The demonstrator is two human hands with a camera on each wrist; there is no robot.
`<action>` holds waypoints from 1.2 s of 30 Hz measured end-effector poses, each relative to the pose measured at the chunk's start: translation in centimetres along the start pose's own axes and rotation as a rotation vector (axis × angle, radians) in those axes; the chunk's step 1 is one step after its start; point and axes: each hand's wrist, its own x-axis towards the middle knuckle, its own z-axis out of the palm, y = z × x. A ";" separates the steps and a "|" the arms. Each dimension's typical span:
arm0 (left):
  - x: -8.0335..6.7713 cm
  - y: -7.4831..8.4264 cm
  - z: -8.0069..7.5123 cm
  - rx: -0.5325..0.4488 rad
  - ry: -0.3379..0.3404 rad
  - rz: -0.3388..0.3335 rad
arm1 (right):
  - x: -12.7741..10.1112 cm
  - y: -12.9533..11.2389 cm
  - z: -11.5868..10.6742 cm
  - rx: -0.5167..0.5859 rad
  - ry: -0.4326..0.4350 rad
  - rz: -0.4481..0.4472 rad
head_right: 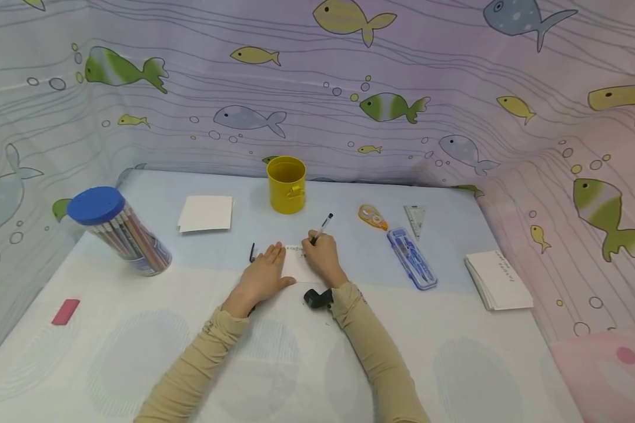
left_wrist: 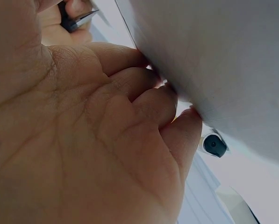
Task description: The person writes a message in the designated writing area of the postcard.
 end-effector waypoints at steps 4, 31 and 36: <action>0.0 0.0 0.0 0.003 0.005 0.009 | 0.0 -0.1 0.0 0.004 0.000 0.009; 0.0 0.3 -0.1 -0.021 -0.008 -0.003 | -0.3 0.5 -0.9 0.106 0.034 0.029; 0.1 0.2 0.1 -0.017 -0.008 -0.012 | -0.6 0.8 -1.0 0.179 0.021 0.035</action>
